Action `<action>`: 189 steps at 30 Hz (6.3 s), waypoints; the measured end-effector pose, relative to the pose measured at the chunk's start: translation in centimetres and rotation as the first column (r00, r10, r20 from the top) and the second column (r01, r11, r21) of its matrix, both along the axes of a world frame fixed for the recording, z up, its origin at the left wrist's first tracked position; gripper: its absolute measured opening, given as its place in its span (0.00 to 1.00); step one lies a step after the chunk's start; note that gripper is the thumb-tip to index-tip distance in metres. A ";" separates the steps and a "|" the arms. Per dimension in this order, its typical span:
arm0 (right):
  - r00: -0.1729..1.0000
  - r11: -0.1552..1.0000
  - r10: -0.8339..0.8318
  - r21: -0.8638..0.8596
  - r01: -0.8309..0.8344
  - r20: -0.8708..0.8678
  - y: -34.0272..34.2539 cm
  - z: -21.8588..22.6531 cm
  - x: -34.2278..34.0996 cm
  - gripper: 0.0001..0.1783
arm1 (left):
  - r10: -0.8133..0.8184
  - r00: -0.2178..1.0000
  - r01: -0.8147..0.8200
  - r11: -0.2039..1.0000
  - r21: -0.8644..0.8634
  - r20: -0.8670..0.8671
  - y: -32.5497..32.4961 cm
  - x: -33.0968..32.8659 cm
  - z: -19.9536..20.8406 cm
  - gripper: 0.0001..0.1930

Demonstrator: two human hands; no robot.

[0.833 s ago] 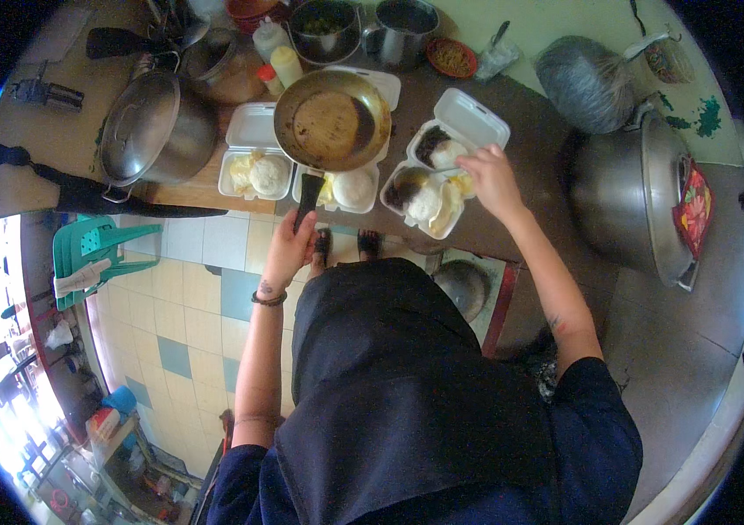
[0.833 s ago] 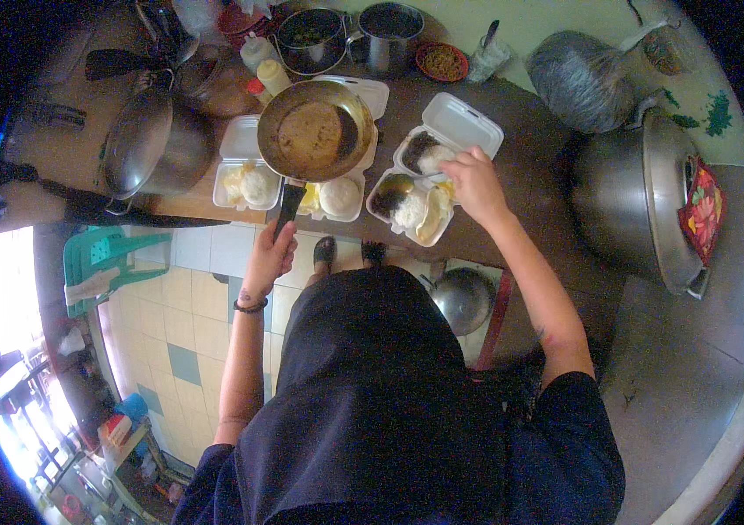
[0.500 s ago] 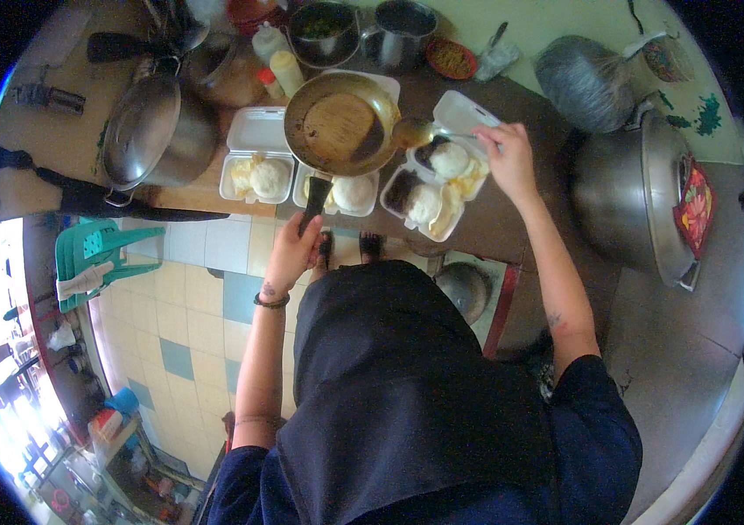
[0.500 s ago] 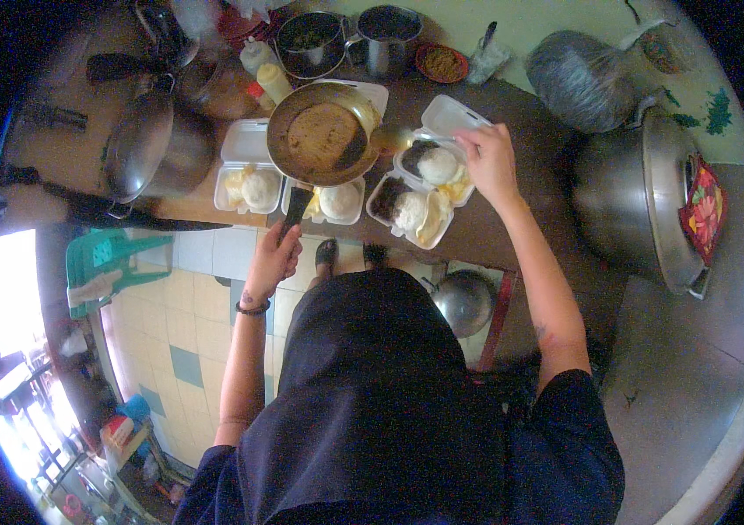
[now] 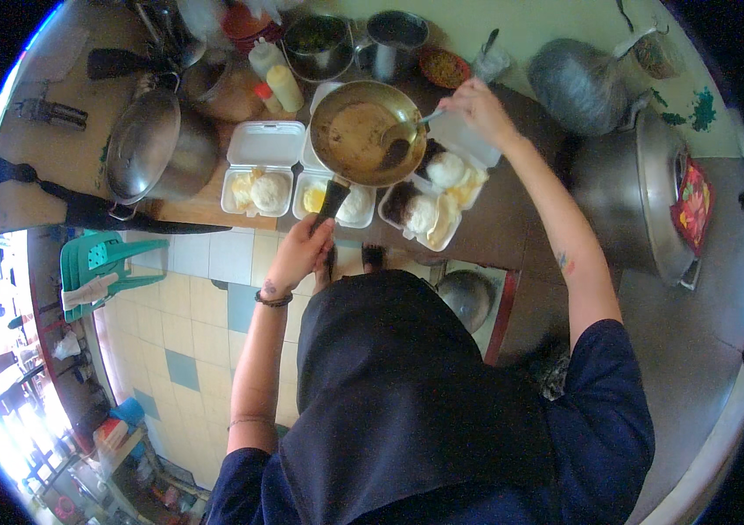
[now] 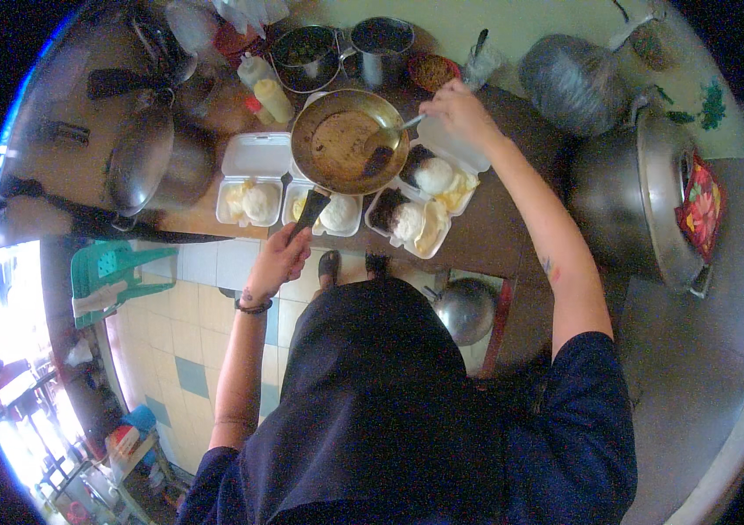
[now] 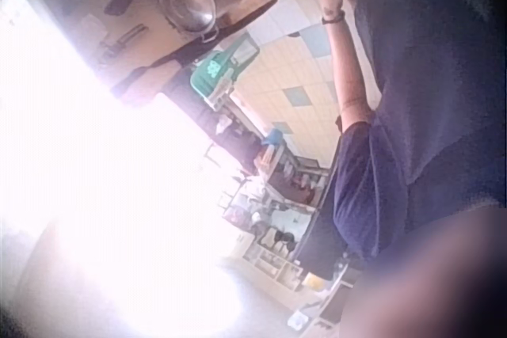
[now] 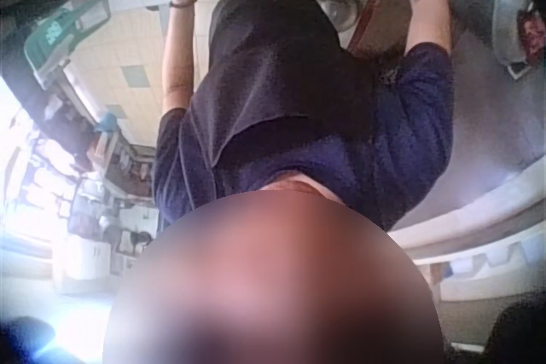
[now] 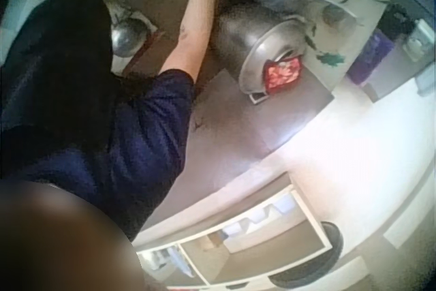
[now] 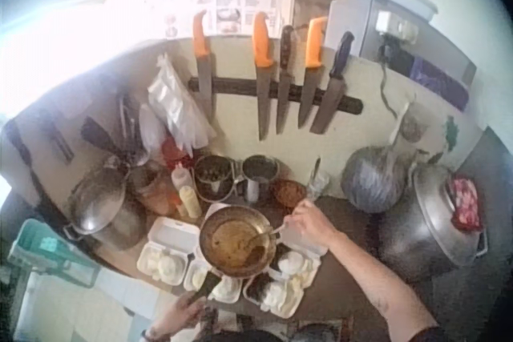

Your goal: The person assembles meal boxes by scooping rice into compartments, frying an egg in a pan, and adding a dark sauce. They use a ladle and spatula to transfer ingredients into white takeout containers on a countertop.

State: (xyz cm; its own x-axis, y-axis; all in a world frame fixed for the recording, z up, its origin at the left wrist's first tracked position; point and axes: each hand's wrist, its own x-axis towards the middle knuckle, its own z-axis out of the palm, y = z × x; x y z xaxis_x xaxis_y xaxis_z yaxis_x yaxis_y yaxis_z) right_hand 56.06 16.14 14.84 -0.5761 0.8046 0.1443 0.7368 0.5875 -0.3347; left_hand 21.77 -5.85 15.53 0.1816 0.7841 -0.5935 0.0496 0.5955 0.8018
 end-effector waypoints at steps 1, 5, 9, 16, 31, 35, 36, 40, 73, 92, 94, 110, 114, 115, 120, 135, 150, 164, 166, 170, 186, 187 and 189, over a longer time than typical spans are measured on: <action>0.999 0.999 0.036 0.021 -0.035 -0.031 -0.4 -0.6 0.1 0.10 | -0.004 1.000 0.005 1.000 0.006 -0.008 0.2 0.2 0.0 0.13; 0.987 0.955 -0.140 -0.275 0.113 -0.081 -2.4 -2.9 0.2 0.09 | -0.014 1.000 0.015 0.999 0.028 -0.017 0.8 1.2 -0.7 0.14; 0.943 0.896 -0.281 -0.400 0.192 -0.179 -3.8 -3.7 1.5 0.07 | 0.001 1.000 -0.002 0.999 0.041 0.014 1.5 2.5 -1.7 0.12; 0.896 0.884 -0.421 -0.287 0.369 -0.146 -5.8 -1.9 4.9 0.08 | -0.005 0.999 0.010 0.995 0.103 -0.050 2.0 4.3 -3.3 0.12; 0.842 0.835 -0.540 0.124 0.536 -0.005 -10.1 -1.7 7.1 0.08 | 0.000 0.911 0.132 0.947 0.291 -0.412 2.4 5.6 -5.9 0.18; 0.822 0.815 -0.568 0.117 0.568 -0.035 -10.3 -2.4 7.7 0.08 | -0.022 0.901 0.148 0.954 0.259 -0.433 2.5 5.6 -5.8 0.19; 0.811 0.806 -0.583 0.096 0.585 -0.045 -10.3 -2.5 8.0 0.08 | -0.021 0.902 0.144 0.956 0.254 -0.431 2.5 5.6 -5.6 0.19; 0.781 0.781 -0.624 -0.050 0.623 -0.015 -10.2 -3.1 9.2 0.09 | -0.033 0.900 0.150 0.959 0.239 -0.434 2.2 5.6 -4.8 0.18; 0.807 0.790 -0.582 -0.307 0.530 -0.103 -15.3 -2.4 5.8 0.07 | -0.016 0.839 0.226 0.920 0.321 -0.545 -6.7 3.1 -1.0 0.13; 0.842 0.793 -0.525 0.288 0.537 -0.123 -13.8 -0.8 4.3 0.13 | 0.042 0.685 0.382 0.829 0.408 -0.727 0.9 7.9 -2.2 0.13; 0.864 0.797 -0.491 0.345 0.496 -0.107 -14.1 -0.6 3.9 0.14 | 0.050 0.649 0.399 0.827 0.396 -0.759 0.8 8.2 -2.2 0.12; 0.325 0.517 -0.844 -0.481 0.708 -0.427 -19.5 -2.7 0.3 0.18 | -0.173 0.979 0.188 0.970 0.156 -0.106 3.1 7.3 -3.4 0.09; 0.278 0.431 -0.875 -0.379 0.819 -0.395 -22.7 -0.1 -6.0 0.16 | -0.334 0.943 0.334 0.940 0.075 -0.013 2.5 6.8 0.4 0.10; 0.211 0.370 -0.899 -0.407 0.835 -0.384 -23.8 0.6 -6.7 0.14 | -0.351 0.936 0.352 0.933 0.076 -0.022 2.4 7.0 1.0 0.10; -0.056 0.077 -0.925 -0.329 0.941 -0.376 -30.7 1.8 -7.3 0.09 | -0.624 0.775 0.627 0.779 0.005 0.096 0.6 10.1 1.5 0.10; -0.608 -0.566 -0.728 -0.223 0.794 -0.317 -66.5 5.9 -4.1 0.11 | -0.950 0.152 0.961 0.206 0.183 0.273 -19.7 32.7 -1.0 0.13; -0.557 -0.475 -0.814 -0.365 0.801 -0.162 -77.2 3.3 -1.8 0.12 | -0.883 0.266 0.950 0.308 0.049 0.387 -31.4 44.9 -6.0 0.19; -0.265 0.263 -0.922 -0.958 0.112 -0.284 -48.3 -2.0 -5.7 0.13 | -0.726 0.613 0.764 0.444 0.469 -0.311 -0.3 28.4 -8.7 0.16; -0.212 0.284 -0.937 -0.959 0.004 -0.278 -41.4 -6.9 -7.2 0.17 | -0.483 0.739 0.667 0.425 0.613 -0.470 9.8 26.2 -9.9 0.15; -0.497 0.183 -0.855 -0.983 -0.022 -0.148 -30.6 -14.3 -9.5 0.18 | -0.102 0.677 0.690 0.432 0.581 -0.729 24.4 21.9 -13.7 0.20; -0.421 -0.128 -0.863 -0.685 0.718 -0.280 -24.6 -15.0 1.7 0.09 | -0.433 0.821 0.444 0.894 0.061 0.372 29.4 18.2 -15.7 0.35; -0.345 -0.184 -0.885 -0.448 0.875 -0.311 -24.1 -13.9 1.4 0.09 | -0.589 0.805 0.584 0.808 0.078 0.078 29.2 18.7 -15.6 0.31; -0.261 -0.157 -0.918 -0.332 0.930 -0.298 -22.5 -11.8 -0.1 0.09 | -0.723 0.683 0.714 0.631 0.304 -0.103 27.9 20.1 -15.6 0.25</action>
State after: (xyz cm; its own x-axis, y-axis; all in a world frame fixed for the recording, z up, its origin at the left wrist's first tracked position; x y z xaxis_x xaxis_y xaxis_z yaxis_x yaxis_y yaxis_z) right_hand 55.98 -6.33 3.02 0.9361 0.3502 0.0330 0.2673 -0.6470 -0.7141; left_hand 41.88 22.08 -0.02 0.7755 0.5306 -0.3420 0.3345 0.1140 0.9355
